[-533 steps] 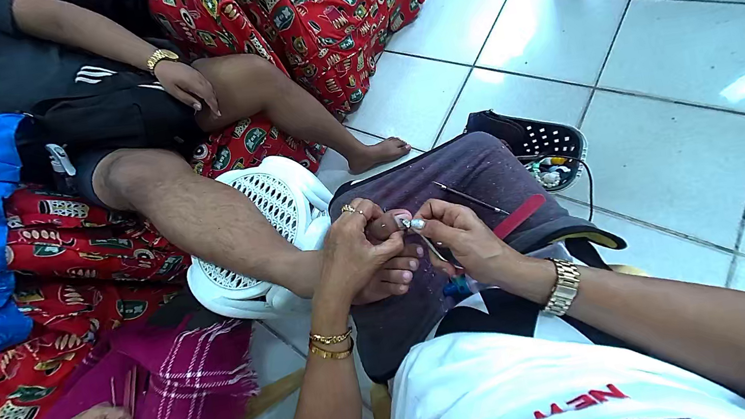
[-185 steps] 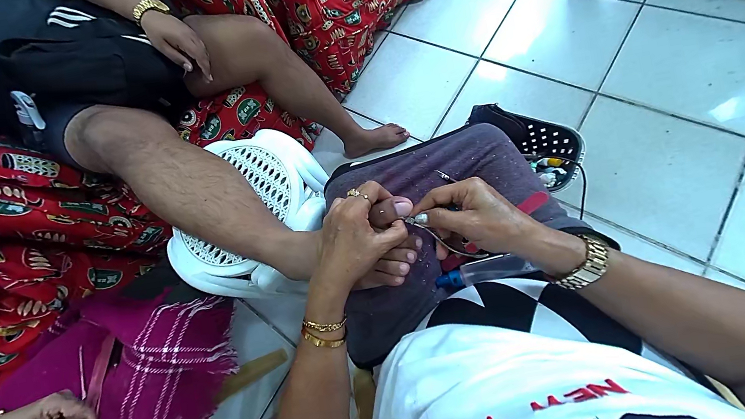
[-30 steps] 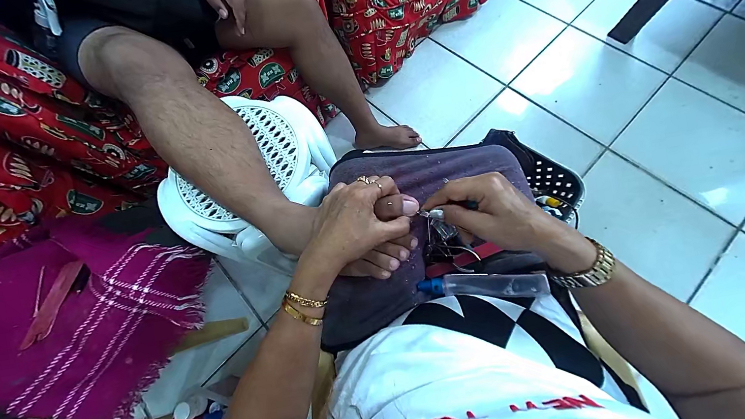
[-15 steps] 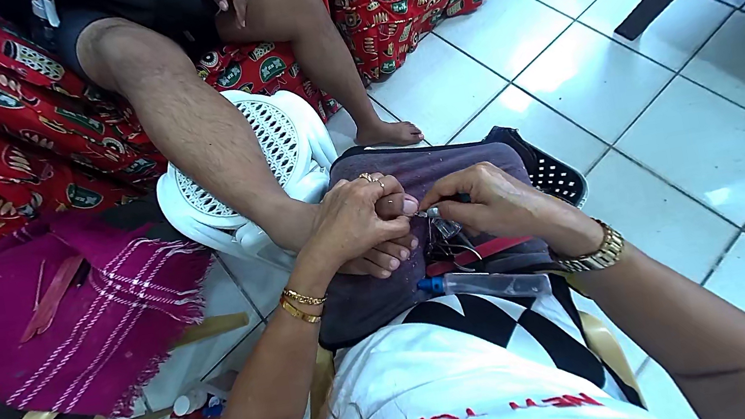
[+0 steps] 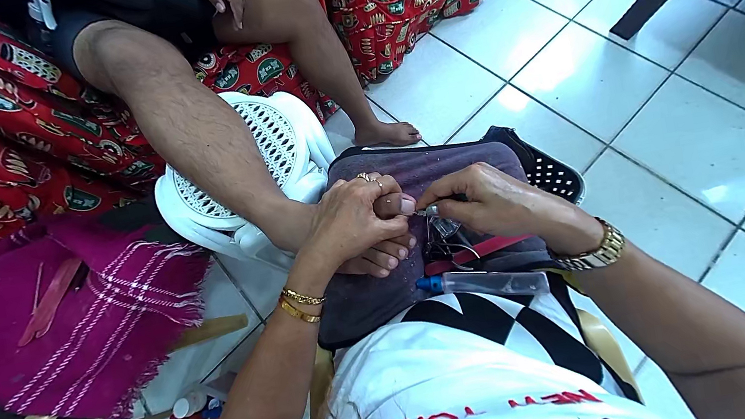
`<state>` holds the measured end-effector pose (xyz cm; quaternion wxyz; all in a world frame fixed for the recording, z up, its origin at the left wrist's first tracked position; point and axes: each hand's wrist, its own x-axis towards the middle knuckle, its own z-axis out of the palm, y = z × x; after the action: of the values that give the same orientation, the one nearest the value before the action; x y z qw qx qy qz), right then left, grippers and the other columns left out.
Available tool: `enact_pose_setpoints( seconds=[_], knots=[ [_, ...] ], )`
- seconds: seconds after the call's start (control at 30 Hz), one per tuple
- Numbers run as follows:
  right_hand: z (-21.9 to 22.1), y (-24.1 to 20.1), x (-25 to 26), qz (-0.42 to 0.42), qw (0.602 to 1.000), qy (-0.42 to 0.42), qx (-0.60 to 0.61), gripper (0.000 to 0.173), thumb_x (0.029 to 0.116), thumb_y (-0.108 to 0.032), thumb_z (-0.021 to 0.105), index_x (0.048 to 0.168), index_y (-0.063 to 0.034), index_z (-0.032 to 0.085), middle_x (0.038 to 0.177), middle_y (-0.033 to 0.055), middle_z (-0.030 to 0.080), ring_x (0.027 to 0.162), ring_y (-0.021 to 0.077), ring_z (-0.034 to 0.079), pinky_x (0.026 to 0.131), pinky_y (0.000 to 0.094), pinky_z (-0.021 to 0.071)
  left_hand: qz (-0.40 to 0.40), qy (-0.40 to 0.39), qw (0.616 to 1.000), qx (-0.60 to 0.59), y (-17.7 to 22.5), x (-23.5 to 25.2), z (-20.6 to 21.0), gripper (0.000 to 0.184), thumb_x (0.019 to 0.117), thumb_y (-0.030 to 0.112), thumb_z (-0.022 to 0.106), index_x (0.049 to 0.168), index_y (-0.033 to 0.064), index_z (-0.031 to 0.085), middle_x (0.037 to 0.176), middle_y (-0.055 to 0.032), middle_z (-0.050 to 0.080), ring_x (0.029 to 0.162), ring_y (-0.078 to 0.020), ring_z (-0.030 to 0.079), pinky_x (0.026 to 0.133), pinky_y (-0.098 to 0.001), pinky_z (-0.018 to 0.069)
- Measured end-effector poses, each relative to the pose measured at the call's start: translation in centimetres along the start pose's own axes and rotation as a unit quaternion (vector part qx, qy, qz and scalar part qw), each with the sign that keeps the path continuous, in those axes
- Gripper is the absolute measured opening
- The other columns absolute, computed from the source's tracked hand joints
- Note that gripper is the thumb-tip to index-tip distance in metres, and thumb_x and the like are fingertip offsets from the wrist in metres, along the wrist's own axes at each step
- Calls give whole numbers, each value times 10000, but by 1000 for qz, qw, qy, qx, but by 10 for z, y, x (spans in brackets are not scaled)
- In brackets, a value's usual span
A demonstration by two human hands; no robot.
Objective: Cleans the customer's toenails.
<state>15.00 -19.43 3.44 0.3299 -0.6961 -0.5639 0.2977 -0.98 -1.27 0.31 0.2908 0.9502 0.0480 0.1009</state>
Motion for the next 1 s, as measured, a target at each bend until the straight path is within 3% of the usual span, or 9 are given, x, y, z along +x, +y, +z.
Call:
enact_pose_setpoints(
  seconds=[0.1,0.27,0.37,0.5,0.73,0.9,1.0],
  knots=[
    [-5,-2,0,20,999,-20,34,236,1041,-55,528,1071,-44,761,703,24,654,477,32,528,478,204,476,4,3,1000,2,-1,0,0,300,848,428,743,955,148,732,876,-12,681,812,-166,645,748,-434,475],
    [0,0,0,22,997,-11,73,226,1027,-51,534,1034,-36,760,702,21,690,494,43,606,511,217,552,6,6,1000,3,0,0,1,290,864,421,721,947,143,726,855,-14,673,804,-174,638,753,-439,471],
    [4,-2,1,43,996,4,74,202,1026,-56,555,1003,-38,755,633,19,653,449,43,566,463,208,513,3,4,1000,3,0,-1,0,291,863,425,722,950,147,725,858,-13,673,805,-171,637,754,-435,471],
    [0,-3,-2,44,997,0,70,222,1034,-54,537,1033,-39,758,650,15,609,451,35,487,446,202,441,5,8,1000,3,0,-1,0,301,862,437,720,944,147,725,852,-11,667,795,-168,632,731,-428,465],
    [5,2,-1,40,994,7,103,219,1019,-38,544,1008,-33,763,652,10,681,490,44,610,501,209,544,7,7,1000,1,-1,-2,1,292,860,426,728,954,149,728,869,-12,678,808,-169,639,742,-434,466],
    [6,-2,-1,48,995,10,86,202,1028,-67,555,1000,-35,752,609,10,602,428,30,502,429,197,456,8,7,1000,2,-1,-2,1,291,849,418,735,944,143,726,859,-18,672,804,-173,636,744,-435,464],
    [4,0,-1,35,996,5,80,216,1025,-62,548,1012,-46,762,619,2,606,431,21,492,420,190,438,5,4,1000,2,-1,-1,1,303,852,435,735,951,149,723,861,-12,672,807,-167,634,746,-433,459]
  ],
)
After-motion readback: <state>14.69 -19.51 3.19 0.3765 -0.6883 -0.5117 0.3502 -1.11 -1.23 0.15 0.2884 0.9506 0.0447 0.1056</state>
